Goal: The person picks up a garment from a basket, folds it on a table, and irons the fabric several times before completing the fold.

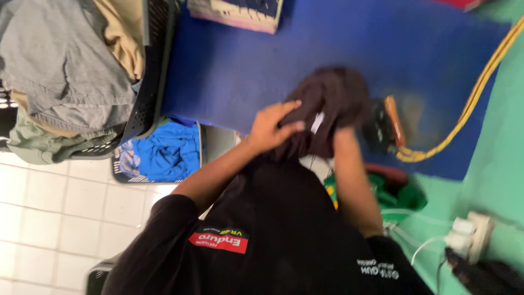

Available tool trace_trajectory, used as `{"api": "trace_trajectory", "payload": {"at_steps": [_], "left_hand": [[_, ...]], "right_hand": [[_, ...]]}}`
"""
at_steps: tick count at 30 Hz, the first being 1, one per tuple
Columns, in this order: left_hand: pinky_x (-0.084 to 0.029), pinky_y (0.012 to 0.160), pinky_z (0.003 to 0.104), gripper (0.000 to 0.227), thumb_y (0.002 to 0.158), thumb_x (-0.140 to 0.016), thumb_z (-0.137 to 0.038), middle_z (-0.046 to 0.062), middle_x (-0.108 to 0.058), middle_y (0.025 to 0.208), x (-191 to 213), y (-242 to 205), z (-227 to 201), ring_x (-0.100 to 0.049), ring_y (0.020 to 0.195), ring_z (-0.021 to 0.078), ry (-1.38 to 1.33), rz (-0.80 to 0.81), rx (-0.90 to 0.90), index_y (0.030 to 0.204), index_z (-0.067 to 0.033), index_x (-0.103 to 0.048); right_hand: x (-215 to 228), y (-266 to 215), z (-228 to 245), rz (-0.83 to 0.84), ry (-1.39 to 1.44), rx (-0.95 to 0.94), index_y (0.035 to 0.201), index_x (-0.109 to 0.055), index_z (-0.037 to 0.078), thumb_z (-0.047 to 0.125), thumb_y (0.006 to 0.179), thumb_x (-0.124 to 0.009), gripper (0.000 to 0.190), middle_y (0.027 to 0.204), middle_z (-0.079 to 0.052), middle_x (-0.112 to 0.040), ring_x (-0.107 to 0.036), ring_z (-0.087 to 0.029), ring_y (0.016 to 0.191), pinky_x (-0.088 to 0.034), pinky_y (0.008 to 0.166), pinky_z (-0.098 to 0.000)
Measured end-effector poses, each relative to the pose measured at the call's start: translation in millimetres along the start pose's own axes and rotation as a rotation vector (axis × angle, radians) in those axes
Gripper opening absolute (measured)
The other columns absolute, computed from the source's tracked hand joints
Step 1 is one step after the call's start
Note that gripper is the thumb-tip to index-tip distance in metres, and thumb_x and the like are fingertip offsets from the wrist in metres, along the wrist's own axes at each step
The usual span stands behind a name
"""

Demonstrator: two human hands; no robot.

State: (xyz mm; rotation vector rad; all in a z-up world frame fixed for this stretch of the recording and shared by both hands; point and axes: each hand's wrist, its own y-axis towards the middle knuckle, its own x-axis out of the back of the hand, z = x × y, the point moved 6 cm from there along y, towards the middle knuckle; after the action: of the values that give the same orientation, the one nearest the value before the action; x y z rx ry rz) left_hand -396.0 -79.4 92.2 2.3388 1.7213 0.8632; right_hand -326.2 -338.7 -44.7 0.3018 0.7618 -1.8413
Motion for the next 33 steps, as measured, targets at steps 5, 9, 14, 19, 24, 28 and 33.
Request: {"api": "trace_trajectory", "payload": {"at_steps": [5,9,14,19,24,28,33], "left_hand": [[-0.054,0.1,0.042,0.037,0.094,-0.073,-0.027,0.016,-0.073,0.125,-13,-10,140,-0.068,0.117,0.0347,0.226,-0.206,0.344,0.127,-0.0121,-0.069],[-0.05,0.097,0.046,0.045,0.093,-0.07,-0.028,0.021,-0.068,0.127,-16,-59,234,-0.063,0.117,0.0421,0.304,-0.088,0.567,0.133,-0.0112,-0.061],[-0.05,0.09,0.052,0.04,0.104,-0.057,-0.038,0.025,-0.068,0.122,-20,-87,252,-0.062,0.113,0.0488,0.223,-0.037,0.614,0.133,-0.0102,-0.054],[-0.046,0.078,0.062,0.043,0.107,-0.047,-0.048,0.03,-0.069,0.094,-12,-97,240,-0.063,0.092,0.0539,0.371,-0.025,0.731,0.117,-0.0071,-0.054],[-0.046,0.073,0.062,0.041,0.107,-0.043,-0.047,0.027,-0.07,0.087,12,-93,215,-0.064,0.084,0.0521,0.485,-0.078,0.649,0.113,-0.0082,-0.056],[-0.049,0.079,0.058,0.035,0.102,-0.051,-0.044,0.023,-0.071,0.103,34,-53,143,-0.067,0.097,0.0474,1.014,-0.328,0.294,0.115,-0.0128,-0.056],[-0.051,0.084,0.057,0.035,0.094,-0.062,-0.036,0.014,-0.071,0.115,-4,-14,135,-0.068,0.106,0.0392,0.754,0.033,0.302,0.122,-0.0152,-0.06]], "right_hand": [[78,7,-32,-0.141,-0.404,0.075,0.157,-0.034,0.01,0.036,0.106,-0.056,0.062,0.124,-0.02,-0.063,-0.055,-0.027,0.107,-0.049,0.096,-0.0422],[83,-25,-56,-0.06,-0.96,0.473,0.161,-0.014,0.0,0.037,0.115,-0.056,0.072,0.15,-0.022,-0.04,-0.051,-0.035,0.132,-0.041,0.11,-0.0477],[56,-62,-98,-0.182,-1.795,0.43,0.128,-0.063,0.022,0.038,0.081,-0.083,0.054,0.135,-0.022,-0.051,-0.046,-0.045,0.118,-0.04,0.093,-0.0553],[64,-35,-91,-0.079,-1.169,0.363,0.102,-0.069,0.009,0.015,0.081,-0.086,0.027,0.098,-0.011,-0.068,-0.063,-0.024,0.091,-0.052,0.081,-0.0374],[70,-40,-60,-0.062,-0.959,0.386,0.091,-0.068,0.006,0.007,0.087,-0.082,0.015,0.078,-0.002,-0.064,-0.057,-0.011,0.071,-0.049,0.068,-0.0273],[32,-55,-53,0.159,-1.104,0.39,0.091,-0.07,0.004,0.003,0.083,-0.083,0.015,0.086,-0.005,-0.067,-0.061,-0.015,0.076,-0.05,0.072,-0.0288],[-26,-95,-66,0.401,-1.139,0.382,0.096,-0.073,0.007,0.003,0.079,-0.079,0.019,0.088,-0.006,-0.066,-0.064,-0.02,0.08,-0.051,0.075,-0.0304]]}}
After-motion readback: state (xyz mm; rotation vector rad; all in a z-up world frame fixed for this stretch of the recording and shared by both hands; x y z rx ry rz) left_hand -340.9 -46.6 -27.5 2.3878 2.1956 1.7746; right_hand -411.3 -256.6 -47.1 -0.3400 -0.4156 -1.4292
